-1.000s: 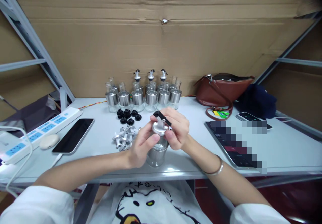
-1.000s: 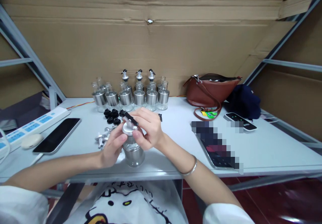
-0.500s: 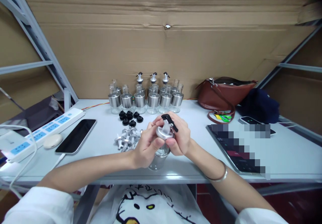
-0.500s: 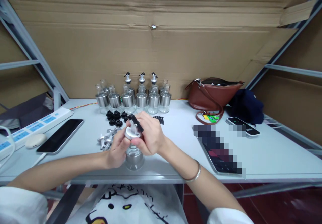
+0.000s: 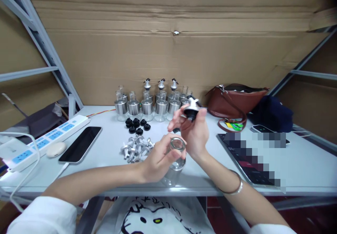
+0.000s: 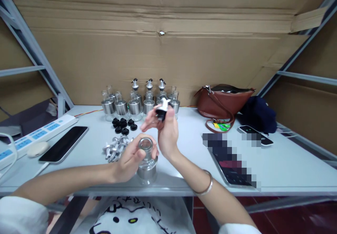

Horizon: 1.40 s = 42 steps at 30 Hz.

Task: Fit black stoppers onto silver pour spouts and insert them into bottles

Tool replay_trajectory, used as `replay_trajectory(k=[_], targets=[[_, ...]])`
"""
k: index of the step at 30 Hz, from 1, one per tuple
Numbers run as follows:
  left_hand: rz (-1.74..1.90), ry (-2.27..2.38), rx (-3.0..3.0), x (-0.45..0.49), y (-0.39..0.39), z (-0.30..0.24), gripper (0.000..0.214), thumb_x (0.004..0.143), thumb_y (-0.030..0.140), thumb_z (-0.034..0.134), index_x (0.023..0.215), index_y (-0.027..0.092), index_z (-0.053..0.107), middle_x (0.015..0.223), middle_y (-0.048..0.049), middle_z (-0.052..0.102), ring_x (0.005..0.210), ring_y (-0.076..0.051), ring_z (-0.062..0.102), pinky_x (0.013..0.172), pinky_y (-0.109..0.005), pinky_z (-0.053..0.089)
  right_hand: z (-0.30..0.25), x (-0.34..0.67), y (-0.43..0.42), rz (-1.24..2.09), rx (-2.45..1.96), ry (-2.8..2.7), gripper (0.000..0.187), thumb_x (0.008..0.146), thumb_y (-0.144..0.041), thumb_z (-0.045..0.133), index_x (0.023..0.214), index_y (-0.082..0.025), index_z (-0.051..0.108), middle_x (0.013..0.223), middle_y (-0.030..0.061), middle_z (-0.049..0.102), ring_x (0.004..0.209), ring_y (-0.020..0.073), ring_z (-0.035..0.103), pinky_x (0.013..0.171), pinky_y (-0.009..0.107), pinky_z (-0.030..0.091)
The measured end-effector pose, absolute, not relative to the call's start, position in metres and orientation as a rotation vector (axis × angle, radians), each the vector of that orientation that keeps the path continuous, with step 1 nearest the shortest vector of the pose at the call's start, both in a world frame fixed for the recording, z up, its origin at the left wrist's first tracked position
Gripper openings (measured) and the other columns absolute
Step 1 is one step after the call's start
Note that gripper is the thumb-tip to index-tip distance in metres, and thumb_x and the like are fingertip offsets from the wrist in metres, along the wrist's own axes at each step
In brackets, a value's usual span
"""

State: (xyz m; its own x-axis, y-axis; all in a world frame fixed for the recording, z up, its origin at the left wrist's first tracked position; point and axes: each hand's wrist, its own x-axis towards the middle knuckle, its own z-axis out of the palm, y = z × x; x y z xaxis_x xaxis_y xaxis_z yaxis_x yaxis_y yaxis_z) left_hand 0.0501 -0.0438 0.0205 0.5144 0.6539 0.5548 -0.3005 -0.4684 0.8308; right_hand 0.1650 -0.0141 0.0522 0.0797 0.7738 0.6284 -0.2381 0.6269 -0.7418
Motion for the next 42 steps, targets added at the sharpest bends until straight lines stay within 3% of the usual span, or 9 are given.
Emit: replay_trajectory(k=[3, 6, 10, 12, 17, 22, 34, 38, 42], targets=[[1.198, 0.320, 1.768, 0.048, -0.048, 0.044, 0.040, 0.089, 0.056, 0.043, 0.101, 0.019, 0.050, 0.075, -0.0028, 0.057, 0.073, -0.015, 0.055, 0.069, -0.030, 0.045, 0.053, 0.175, 0.004, 0.680, -0.512, -1.132, 0.032, 0.091, -0.054, 0.037, 0.096, -0.024, 0.045, 0.077, -0.0006, 0.054, 0.053, 0.0106, 0.057, 0.047, 0.023, 0.047], [1.547, 0.298, 1.705, 0.038, -0.037, 0.090, 0.035, 0.086, 0.057, 0.048, 0.098, 0.024, 0.050, 0.072, 0.0005, 0.055, 0.069, -0.015, 0.055, 0.066, -0.031, 0.045, 0.049, 0.183, 0.017, 0.610, -0.538, -1.105, 0.022, 0.091, -0.047, 0.041, 0.098, -0.026, 0.044, 0.083, -0.0002, 0.052, 0.053, 0.0095, 0.057, 0.045, 0.023, 0.045], [2.098, 0.316, 1.736, 0.014, 0.014, 0.153, 0.037, 0.077, 0.060, 0.059, 0.095, 0.029, 0.047, 0.083, 0.0032, 0.052, 0.085, -0.013, 0.051, 0.087, -0.031, 0.041, 0.048, 0.184, 0.017, 0.434, -0.546, -1.134, 0.015, 0.093, -0.038, 0.041, 0.106, -0.030, 0.041, 0.096, 0.0022, 0.051, 0.059, 0.0111, 0.060, 0.048, 0.025, 0.046], [2.187, 0.393, 1.798, 0.000, 0.052, 0.173, 0.039, 0.078, 0.061, 0.057, 0.096, 0.030, 0.042, 0.088, 0.0038, 0.050, 0.088, -0.012, 0.047, 0.088, -0.030, 0.039, 0.048, 0.183, 0.014, 0.349, -0.538, -1.168, 0.017, 0.094, -0.037, 0.040, 0.110, -0.033, 0.041, 0.103, 0.0038, 0.051, 0.065, 0.0129, 0.061, 0.051, 0.028, 0.047], [2.154, 0.814, 1.909, -0.025, 0.151, 0.188, 0.027, 0.091, 0.047, 0.048, 0.093, 0.025, 0.033, 0.098, 0.0000, 0.049, 0.094, -0.011, 0.046, 0.097, -0.031, 0.034, 0.046, 0.181, 0.013, 0.221, -0.473, -1.241, 0.018, 0.094, -0.033, 0.041, 0.112, -0.036, 0.043, 0.103, 0.0029, 0.050, 0.062, 0.0114, 0.058, 0.051, 0.027, 0.046], [2.131, 1.027, 1.856, -0.039, 0.217, 0.170, 0.032, 0.089, 0.055, 0.046, 0.096, 0.026, 0.033, 0.103, -0.0040, 0.050, 0.104, -0.018, 0.051, 0.099, -0.038, 0.035, 0.041, 0.183, 0.017, 0.121, -0.472, -1.286, 0.018, 0.094, -0.035, 0.042, 0.112, -0.035, 0.042, 0.101, 0.0028, 0.047, 0.060, 0.0098, 0.057, 0.049, 0.026, 0.047], [1.998, 1.385, 1.708, -0.037, 0.248, 0.137, 0.019, 0.089, 0.028, 0.052, 0.093, 0.023, 0.035, 0.112, -0.0088, 0.049, 0.120, -0.024, 0.045, 0.104, -0.044, 0.029, 0.033, 0.186, 0.019, 0.129, -0.534, -1.385, 0.022, 0.094, -0.033, 0.041, 0.116, -0.031, 0.040, 0.096, 0.0022, 0.048, 0.062, 0.0105, 0.058, 0.054, 0.028, 0.050], [1.741, 1.480, 1.751, -0.036, 0.245, 0.128, 0.018, 0.088, 0.019, 0.052, 0.100, 0.020, 0.040, 0.109, -0.0104, 0.053, 0.114, -0.024, 0.052, 0.100, -0.044, 0.035, 0.032, 0.189, 0.018, 0.092, -0.609, -1.412, 0.024, 0.091, -0.031, 0.047, 0.115, -0.027, 0.043, 0.094, 0.0036, 0.053, 0.066, 0.0129, 0.059, 0.059, 0.030, 0.051], [1.548, 1.536, 1.739, -0.038, 0.242, 0.122, 0.021, 0.086, 0.017, 0.052, 0.105, 0.016, 0.044, 0.096, -0.0100, 0.059, 0.093, -0.022, 0.062, 0.090, -0.041, 0.044, 0.035, 0.189, 0.016, -0.026, -0.675, -1.463, 0.023, 0.086, -0.028, 0.057, 0.108, -0.024, 0.050, 0.091, 0.0040, 0.059, 0.071, 0.0148, 0.058, 0.062, 0.030, 0.051]])
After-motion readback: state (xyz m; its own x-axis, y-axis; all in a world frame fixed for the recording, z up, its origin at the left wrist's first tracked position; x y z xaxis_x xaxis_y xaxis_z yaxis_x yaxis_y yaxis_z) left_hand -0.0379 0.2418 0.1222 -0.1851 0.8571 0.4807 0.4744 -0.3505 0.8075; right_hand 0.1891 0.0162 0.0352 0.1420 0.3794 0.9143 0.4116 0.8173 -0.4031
